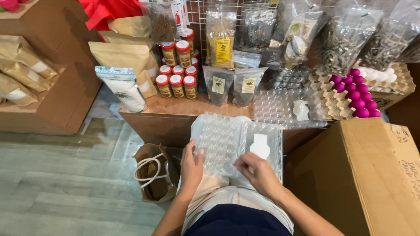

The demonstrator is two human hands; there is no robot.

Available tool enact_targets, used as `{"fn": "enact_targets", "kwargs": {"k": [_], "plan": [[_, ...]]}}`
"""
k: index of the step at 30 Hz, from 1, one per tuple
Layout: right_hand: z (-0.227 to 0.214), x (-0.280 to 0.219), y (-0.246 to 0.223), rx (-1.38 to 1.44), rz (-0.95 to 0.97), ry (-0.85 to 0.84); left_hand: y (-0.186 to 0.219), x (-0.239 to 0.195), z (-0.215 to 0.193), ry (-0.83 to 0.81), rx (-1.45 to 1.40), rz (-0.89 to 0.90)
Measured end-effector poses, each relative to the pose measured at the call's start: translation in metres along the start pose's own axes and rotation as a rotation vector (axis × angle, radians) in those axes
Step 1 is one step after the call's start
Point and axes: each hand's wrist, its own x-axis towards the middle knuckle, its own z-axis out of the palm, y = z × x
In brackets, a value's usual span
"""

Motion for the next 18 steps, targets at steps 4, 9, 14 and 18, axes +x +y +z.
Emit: {"fn": "enact_targets", "kwargs": {"k": [4,9,14,18], "plan": [[0.029,0.018,-0.001,-0.058,-0.149,0.035,-0.003,-0.009,-0.016,0.037,0.104,0.012],[0.033,0.029,-0.012,0.14,-0.078,0.116,-0.006,-0.012,-0.028,0.016,0.14,0.081],[0.066,0.049,-0.027,0.116,-0.237,0.095,-0.006,-0.015,-0.033,0.033,0.182,0.125],[0.081,0.054,-0.016,0.151,-0.369,-0.004,-0.011,-0.016,-0.03,0.015,0.208,0.185]]}}
